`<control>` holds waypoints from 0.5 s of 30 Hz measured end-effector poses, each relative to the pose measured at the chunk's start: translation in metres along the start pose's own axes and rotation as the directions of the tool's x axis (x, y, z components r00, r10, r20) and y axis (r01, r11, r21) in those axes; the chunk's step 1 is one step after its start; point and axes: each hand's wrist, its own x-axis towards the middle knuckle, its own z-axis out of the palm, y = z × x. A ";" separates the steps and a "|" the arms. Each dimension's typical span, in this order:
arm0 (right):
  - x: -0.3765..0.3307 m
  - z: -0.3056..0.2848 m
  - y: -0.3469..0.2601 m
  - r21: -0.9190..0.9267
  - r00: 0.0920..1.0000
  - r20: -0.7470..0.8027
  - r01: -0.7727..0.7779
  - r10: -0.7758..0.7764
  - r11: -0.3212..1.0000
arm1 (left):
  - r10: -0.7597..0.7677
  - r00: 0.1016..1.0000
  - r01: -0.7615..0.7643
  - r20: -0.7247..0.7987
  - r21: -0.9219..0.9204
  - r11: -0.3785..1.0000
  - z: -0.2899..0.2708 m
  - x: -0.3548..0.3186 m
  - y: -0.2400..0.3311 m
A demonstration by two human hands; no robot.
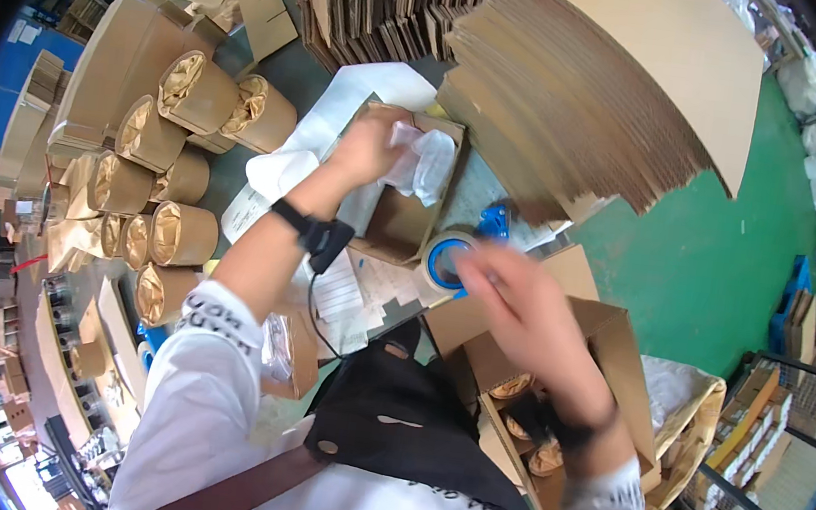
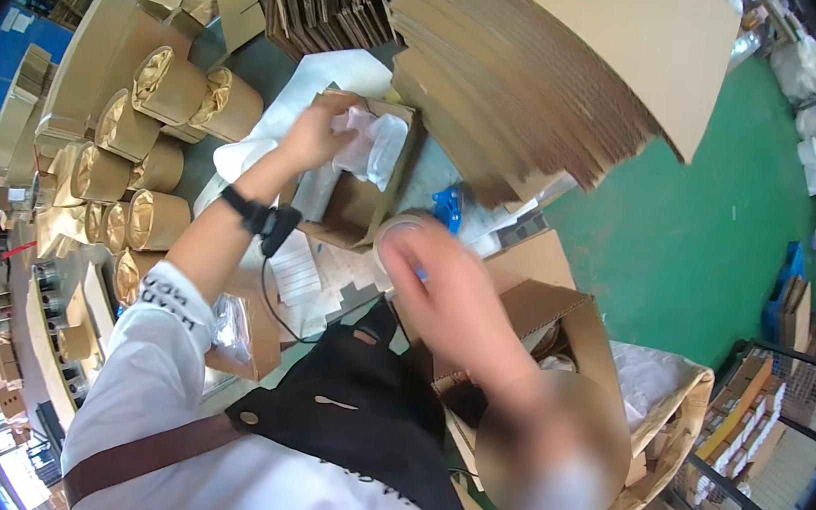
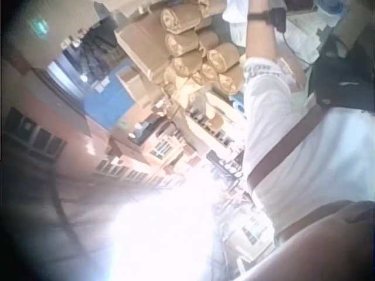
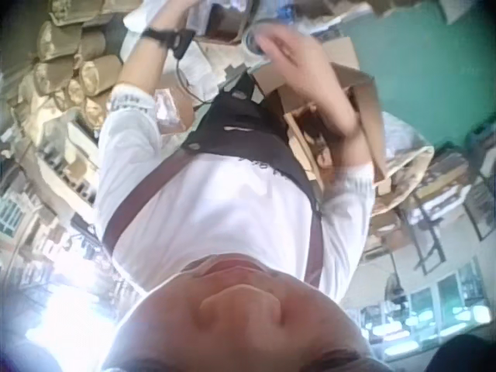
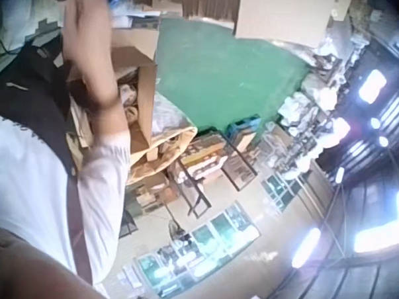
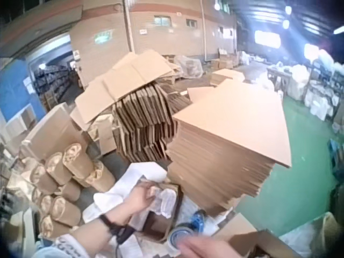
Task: Packing items into a cardboard box and sealing it with tape.
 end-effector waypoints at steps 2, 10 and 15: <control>0.080 0.043 0.046 -0.395 0.995 -0.083 -0.084 0.056 0.915 | 0.109 0.994 -0.110 0.014 0.200 0.974 0.034 0.029 -0.012; 0.165 0.092 0.133 -0.963 0.984 -0.085 -0.040 -0.157 0.267 | -0.125 0.983 0.078 0.132 0.315 0.946 0.057 0.036 -0.006; 0.153 0.081 0.123 -0.968 0.976 0.118 0.154 -0.183 0.199 | -0.167 0.969 0.106 0.183 0.303 0.947 0.049 0.039 0.008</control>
